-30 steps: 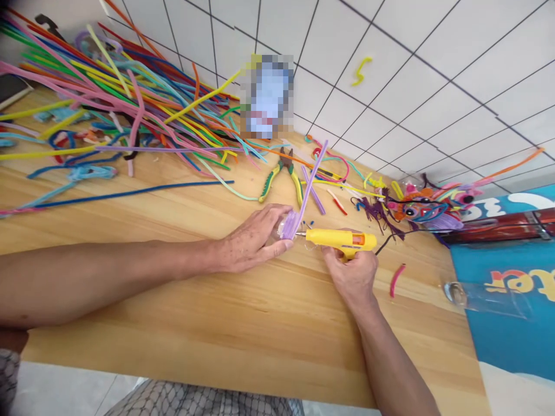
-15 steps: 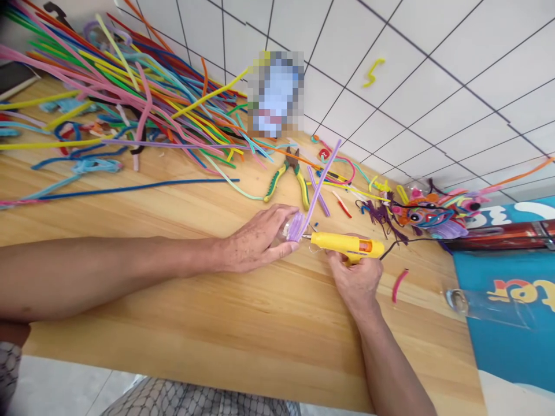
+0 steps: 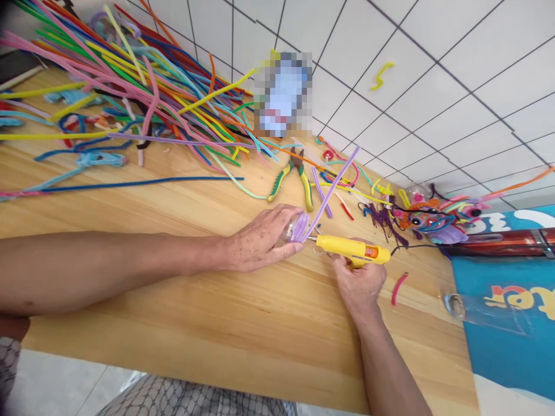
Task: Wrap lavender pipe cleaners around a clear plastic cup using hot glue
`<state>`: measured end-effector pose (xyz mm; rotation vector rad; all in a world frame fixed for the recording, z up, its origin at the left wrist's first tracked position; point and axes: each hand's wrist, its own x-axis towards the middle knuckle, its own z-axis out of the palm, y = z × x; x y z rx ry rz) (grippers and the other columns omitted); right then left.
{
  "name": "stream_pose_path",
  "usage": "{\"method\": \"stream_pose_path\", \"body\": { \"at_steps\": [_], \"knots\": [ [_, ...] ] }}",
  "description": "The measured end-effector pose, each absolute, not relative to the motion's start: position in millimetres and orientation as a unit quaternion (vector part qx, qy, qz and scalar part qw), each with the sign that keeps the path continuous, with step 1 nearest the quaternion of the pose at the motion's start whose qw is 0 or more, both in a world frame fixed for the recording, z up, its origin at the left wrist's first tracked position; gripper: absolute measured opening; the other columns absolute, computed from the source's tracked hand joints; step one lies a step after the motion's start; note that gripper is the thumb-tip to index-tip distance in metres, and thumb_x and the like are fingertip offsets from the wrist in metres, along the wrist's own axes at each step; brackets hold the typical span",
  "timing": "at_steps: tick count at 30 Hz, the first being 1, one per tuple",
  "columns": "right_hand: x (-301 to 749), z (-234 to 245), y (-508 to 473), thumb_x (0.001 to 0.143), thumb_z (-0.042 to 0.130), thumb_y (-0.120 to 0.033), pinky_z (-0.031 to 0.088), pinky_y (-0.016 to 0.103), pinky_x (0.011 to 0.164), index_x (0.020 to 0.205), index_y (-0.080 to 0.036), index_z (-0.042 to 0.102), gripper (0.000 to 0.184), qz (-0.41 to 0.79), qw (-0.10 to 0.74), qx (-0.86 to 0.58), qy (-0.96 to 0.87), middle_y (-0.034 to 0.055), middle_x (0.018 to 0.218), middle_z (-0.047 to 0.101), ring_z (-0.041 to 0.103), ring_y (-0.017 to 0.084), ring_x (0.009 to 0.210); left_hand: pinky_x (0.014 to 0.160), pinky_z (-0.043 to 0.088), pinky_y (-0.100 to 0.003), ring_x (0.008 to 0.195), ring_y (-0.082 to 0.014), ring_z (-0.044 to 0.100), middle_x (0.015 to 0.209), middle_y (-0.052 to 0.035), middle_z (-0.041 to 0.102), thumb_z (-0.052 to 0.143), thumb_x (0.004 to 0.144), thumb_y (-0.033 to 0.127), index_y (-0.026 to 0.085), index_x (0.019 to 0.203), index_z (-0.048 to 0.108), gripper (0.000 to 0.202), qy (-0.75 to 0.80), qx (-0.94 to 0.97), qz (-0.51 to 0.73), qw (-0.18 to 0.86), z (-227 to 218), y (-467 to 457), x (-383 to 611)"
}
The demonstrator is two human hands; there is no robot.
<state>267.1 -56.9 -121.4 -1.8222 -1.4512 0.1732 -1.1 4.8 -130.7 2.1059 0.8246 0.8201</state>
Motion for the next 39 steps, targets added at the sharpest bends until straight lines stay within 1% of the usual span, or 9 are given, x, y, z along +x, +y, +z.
{"method": "stream_pose_path", "body": {
  "at_steps": [4,11,14,18,22,28,31,34,39],
  "knots": [
    [264.8,-121.5,-56.5,0.074,0.084,-0.045,0.060,0.036,0.064,0.086,-0.019,0.073,0.030,0.068,0.409,-0.706,-0.575,0.0033,0.073,0.076,0.071,0.022,0.063,0.123,0.050,-0.061,0.142,-0.0384,0.060,0.157,-0.0224,0.057,0.061,0.104,0.045,0.015,0.153,0.045,0.059,0.320,0.817,0.315,0.361,-130.8,5.0,-0.7],
    [263.0,-120.5,-56.5,0.073,0.081,-0.040,0.061,0.036,0.063,0.086,-0.019,0.072,0.026,0.060,0.417,-0.699,-0.578,0.0039,0.075,0.076,0.071,0.022,0.063,0.123,0.050,-0.060,0.142,-0.0380,0.060,0.157,-0.0221,0.057,0.060,0.104,0.045,0.016,0.152,0.045,0.058,0.318,0.816,0.319,0.362,-131.1,5.0,-0.3],
    [262.8,-119.7,-56.4,0.072,0.079,-0.038,0.062,0.037,0.065,0.085,-0.020,0.071,0.023,0.063,0.417,-0.697,-0.579,0.0042,0.076,0.077,0.072,0.023,0.065,0.123,0.050,-0.060,0.142,-0.0384,0.060,0.157,-0.0223,0.058,0.061,0.104,0.045,0.015,0.152,0.045,0.058,0.318,0.817,0.318,0.361,-131.1,5.0,-0.3],
    [262.0,-118.6,-56.3,0.071,0.078,-0.038,0.064,0.037,0.064,0.084,-0.022,0.070,0.022,0.063,0.412,-0.704,-0.575,0.0043,0.075,0.077,0.072,0.023,0.064,0.123,0.050,-0.060,0.142,-0.0377,0.060,0.156,-0.0211,0.059,0.061,0.104,0.044,0.017,0.151,0.045,0.057,0.320,0.816,0.320,0.360,-131.0,4.9,-0.5],
    [260.5,-117.7,-56.7,0.071,0.079,-0.038,0.064,0.037,0.065,0.081,-0.022,0.067,0.022,0.067,0.411,-0.707,-0.571,0.0038,0.074,0.076,0.072,0.023,0.065,0.123,0.050,-0.059,0.143,-0.0374,0.060,0.155,-0.0212,0.058,0.061,0.104,0.045,0.017,0.151,0.046,0.057,0.318,0.816,0.321,0.361,-131.2,5.2,-0.5],
    [259.1,-117.2,-57.5,0.072,0.081,-0.042,0.063,0.037,0.065,0.082,-0.022,0.068,0.025,0.063,0.412,-0.711,-0.566,0.0038,0.075,0.076,0.072,0.023,0.064,0.124,0.049,-0.060,0.143,-0.0381,0.059,0.157,-0.0232,0.058,0.059,0.104,0.042,0.013,0.152,0.045,0.058,0.314,0.820,0.315,0.359,-129.8,5.1,-1.2],
    [258.8,-117.2,-57.1,0.073,0.079,-0.040,0.063,0.036,0.065,0.083,-0.022,0.070,0.023,0.055,0.404,-0.713,-0.571,0.0033,0.074,0.076,0.071,0.023,0.064,0.123,0.050,-0.060,0.142,-0.0374,0.060,0.157,-0.0225,0.058,0.059,0.104,0.043,0.015,0.152,0.045,0.057,0.314,0.821,0.315,0.358,-129.9,5.1,-1.5],
    [259.6,-117.8,-56.2,0.071,0.076,-0.037,0.064,0.036,0.064,0.082,-0.022,0.070,0.020,0.055,0.417,-0.706,-0.570,0.0036,0.074,0.077,0.072,0.023,0.065,0.122,0.051,-0.059,0.140,-0.0371,0.061,0.156,-0.0221,0.058,0.059,0.104,0.043,0.015,0.152,0.045,0.057,0.316,0.821,0.315,0.357,-130.6,5.2,-1.4],
    [264.6,-121.2,-56.1,0.072,0.077,-0.036,0.062,0.035,0.065,0.079,-0.022,0.069,0.017,0.039,0.408,-0.706,-0.578,0.0033,0.073,0.076,0.071,0.022,0.064,0.122,0.051,-0.059,0.141,-0.0368,0.061,0.156,-0.0214,0.059,0.060,0.104,0.043,0.016,0.152,0.045,0.057,0.314,0.821,0.321,0.352,-131.0,4.8,-1.2]
  ]
}}
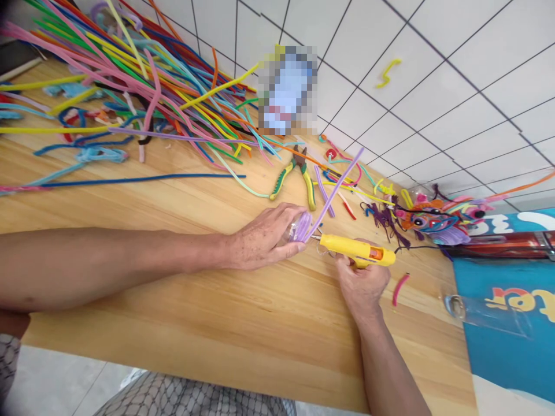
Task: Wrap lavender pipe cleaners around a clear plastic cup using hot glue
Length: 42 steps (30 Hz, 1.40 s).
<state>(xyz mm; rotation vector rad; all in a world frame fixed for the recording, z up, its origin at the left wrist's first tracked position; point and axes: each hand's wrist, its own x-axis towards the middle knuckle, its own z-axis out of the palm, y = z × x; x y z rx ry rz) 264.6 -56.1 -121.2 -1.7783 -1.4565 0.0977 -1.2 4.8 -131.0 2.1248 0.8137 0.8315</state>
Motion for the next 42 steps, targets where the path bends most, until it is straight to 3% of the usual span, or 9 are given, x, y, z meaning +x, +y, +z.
{"method": "stream_pose_path", "body": {
  "at_steps": [30,36,42],
  "knots": [
    [274,-130,-58,0.076,0.079,-0.034,0.061,0.035,0.068,0.088,-0.018,0.073,0.021,0.023,0.409,-0.698,-0.587,0.0025,0.077,0.075,0.070,0.021,0.066,0.124,0.049,-0.058,0.145,-0.0361,0.059,0.158,-0.0208,0.057,0.059,0.105,0.042,0.017,0.152,0.045,0.056,0.314,0.821,0.314,0.358,-130,5,-2],
    [280,-134,-58,0.078,0.074,-0.035,0.063,0.034,0.068,0.090,-0.019,0.072,0.020,-0.009,0.379,-0.715,-0.587,0.0046,0.083,0.075,0.073,0.024,0.078,0.123,0.049,-0.059,0.144,-0.0369,0.059,0.159,-0.0210,0.057,0.059,0.105,0.042,0.016,0.153,0.044,0.056,0.314,0.823,0.311,0.357,-129,4,-2],
    [277,-132,-60,0.079,0.074,-0.036,0.063,0.035,0.070,0.088,-0.021,0.070,0.018,0.006,0.378,-0.719,-0.582,0.0041,0.082,0.073,0.074,0.024,0.077,0.123,0.050,-0.058,0.143,-0.0365,0.060,0.157,-0.0205,0.058,0.059,0.105,0.042,0.017,0.152,0.045,0.055,0.313,0.825,0.310,0.354,-130,4,-2]
  ]
}}
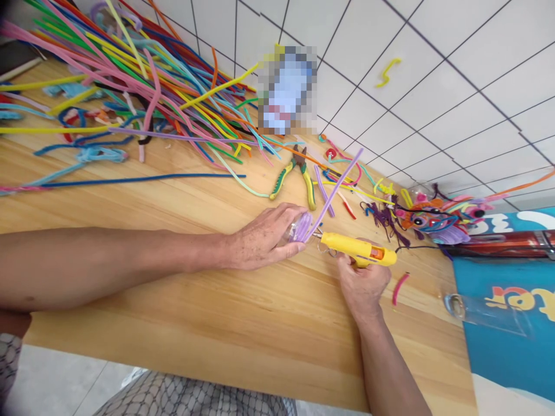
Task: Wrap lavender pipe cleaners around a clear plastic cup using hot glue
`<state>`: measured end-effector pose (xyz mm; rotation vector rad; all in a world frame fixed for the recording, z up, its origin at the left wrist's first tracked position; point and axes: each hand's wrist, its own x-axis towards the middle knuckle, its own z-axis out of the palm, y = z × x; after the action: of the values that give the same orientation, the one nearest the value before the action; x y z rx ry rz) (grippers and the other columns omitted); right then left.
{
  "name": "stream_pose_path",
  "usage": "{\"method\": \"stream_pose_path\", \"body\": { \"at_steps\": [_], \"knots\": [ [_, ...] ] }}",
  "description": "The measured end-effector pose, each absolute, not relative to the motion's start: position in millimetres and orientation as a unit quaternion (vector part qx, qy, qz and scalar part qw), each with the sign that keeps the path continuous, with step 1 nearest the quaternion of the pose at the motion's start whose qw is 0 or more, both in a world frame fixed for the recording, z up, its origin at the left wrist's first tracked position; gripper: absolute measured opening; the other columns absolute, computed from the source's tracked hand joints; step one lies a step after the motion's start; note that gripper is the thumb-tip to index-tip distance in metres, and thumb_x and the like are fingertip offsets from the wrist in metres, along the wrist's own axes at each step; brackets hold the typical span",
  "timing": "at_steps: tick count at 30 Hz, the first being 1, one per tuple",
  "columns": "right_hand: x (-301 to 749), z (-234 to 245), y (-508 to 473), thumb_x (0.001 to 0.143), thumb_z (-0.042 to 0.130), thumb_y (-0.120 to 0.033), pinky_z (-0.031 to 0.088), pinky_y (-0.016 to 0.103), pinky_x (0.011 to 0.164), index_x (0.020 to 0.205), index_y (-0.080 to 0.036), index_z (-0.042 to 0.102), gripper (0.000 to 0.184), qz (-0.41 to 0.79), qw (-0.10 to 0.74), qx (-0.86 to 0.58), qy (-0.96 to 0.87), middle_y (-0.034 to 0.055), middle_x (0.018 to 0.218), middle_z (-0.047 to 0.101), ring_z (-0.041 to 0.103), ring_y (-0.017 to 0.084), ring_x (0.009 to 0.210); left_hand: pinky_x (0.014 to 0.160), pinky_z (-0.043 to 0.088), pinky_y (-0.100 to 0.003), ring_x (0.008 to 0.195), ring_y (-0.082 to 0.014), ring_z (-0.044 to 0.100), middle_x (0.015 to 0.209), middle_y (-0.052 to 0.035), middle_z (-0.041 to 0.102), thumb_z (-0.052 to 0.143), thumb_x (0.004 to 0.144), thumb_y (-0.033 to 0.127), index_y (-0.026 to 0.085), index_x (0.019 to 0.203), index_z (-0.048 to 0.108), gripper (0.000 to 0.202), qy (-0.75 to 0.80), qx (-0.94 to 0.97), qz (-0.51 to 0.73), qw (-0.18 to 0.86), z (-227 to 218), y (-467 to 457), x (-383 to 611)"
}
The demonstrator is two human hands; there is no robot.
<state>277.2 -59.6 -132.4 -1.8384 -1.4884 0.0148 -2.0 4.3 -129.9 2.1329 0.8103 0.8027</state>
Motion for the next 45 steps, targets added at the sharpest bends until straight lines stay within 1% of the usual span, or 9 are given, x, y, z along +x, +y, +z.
{"method": "stream_pose_path", "body": {
  "at_steps": [5,9,13,20,26,31,35,40,45],
  "knots": [
    [273,-130,-58,0.076,0.074,-0.035,0.064,0.037,0.072,0.088,-0.020,0.070,0.020,0.010,0.394,-0.712,-0.581,0.0047,0.082,0.075,0.073,0.023,0.073,0.124,0.049,-0.059,0.144,-0.0369,0.059,0.158,-0.0213,0.057,0.058,0.105,0.042,0.016,0.153,0.044,0.057,0.308,0.826,0.309,0.357,-130,4,-2],
    [273,-128,-57,0.075,0.074,-0.038,0.063,0.036,0.069,0.085,-0.020,0.070,0.021,0.008,0.386,-0.719,-0.577,0.0039,0.077,0.075,0.070,0.022,0.067,0.124,0.050,-0.059,0.143,-0.0370,0.060,0.156,-0.0203,0.058,0.059,0.103,0.042,0.017,0.152,0.045,0.056,0.313,0.824,0.310,0.357,-130,5,-1],
    [269,-124,-57,0.074,0.073,-0.036,0.062,0.036,0.071,0.083,-0.020,0.070,0.019,0.013,0.394,-0.718,-0.573,0.0027,0.075,0.072,0.069,0.021,0.067,0.124,0.050,-0.059,0.143,-0.0381,0.059,0.158,-0.0217,0.057,0.059,0.103,0.041,0.014,0.152,0.045,0.058,0.316,0.824,0.304,0.360,-128,4,-1],
    [263,-119,-56,0.070,0.074,-0.032,0.060,0.032,0.061,0.074,-0.021,0.064,0.016,0.035,0.415,-0.710,-0.567,-0.0001,0.066,0.065,0.063,0.017,0.058,0.123,0.050,-0.060,0.143,-0.0381,0.060,0.159,-0.0222,0.056,0.059,0.104,0.041,0.014,0.153,0.044,0.058,0.314,0.825,0.306,0.357,-129,3,-1],
    [273,-126,-56,0.070,0.077,-0.034,0.062,0.034,0.063,0.079,-0.019,0.068,0.019,0.021,0.419,-0.706,-0.571,0.0023,0.071,0.070,0.067,0.020,0.062,0.123,0.050,-0.059,0.142,-0.0389,0.060,0.159,-0.0224,0.056,0.059,0.105,0.042,0.013,0.153,0.044,0.058,0.312,0.824,0.310,0.356,-130,3,0],
    [276,-127,-59,0.072,0.078,-0.032,0.062,0.034,0.067,0.085,-0.019,0.072,0.019,0.023,0.404,-0.704,-0.584,0.0024,0.075,0.073,0.069,0.020,0.066,0.123,0.050,-0.059,0.141,-0.0377,0.061,0.158,-0.0213,0.057,0.060,0.104,0.042,0.017,0.152,0.044,0.057,0.311,0.823,0.318,0.353,-131,3,0],
    [277,-128,-60,0.073,0.076,-0.031,0.062,0.034,0.067,0.087,-0.020,0.072,0.018,0.029,0.402,-0.706,-0.583,0.0022,0.077,0.073,0.068,0.021,0.068,0.123,0.050,-0.058,0.142,-0.0373,0.061,0.158,-0.0212,0.057,0.061,0.104,0.041,0.017,0.152,0.044,0.057,0.310,0.823,0.319,0.353,-132,3,0],
    [280,-130,-60,0.072,0.075,-0.029,0.063,0.035,0.071,0.082,-0.020,0.070,0.015,0.012,0.392,-0.708,-0.587,0.0010,0.075,0.070,0.069,0.021,0.069,0.122,0.051,-0.058,0.141,-0.0375,0.062,0.156,-0.0204,0.058,0.060,0.104,0.043,0.018,0.152,0.045,0.056,0.313,0.824,0.313,0.352,-131,3,-1],
    [283,-133,-59,0.070,0.075,-0.030,0.063,0.036,0.073,0.086,-0.019,0.071,0.020,0.031,0.414,-0.698,-0.584,0.0031,0.082,0.075,0.072,0.021,0.073,0.122,0.050,-0.059,0.142,-0.0381,0.061,0.157,-0.0223,0.057,0.059,0.105,0.042,0.015,0.152,0.044,0.056,0.311,0.827,0.309,0.352,-130,3,-1]
  ]
}}
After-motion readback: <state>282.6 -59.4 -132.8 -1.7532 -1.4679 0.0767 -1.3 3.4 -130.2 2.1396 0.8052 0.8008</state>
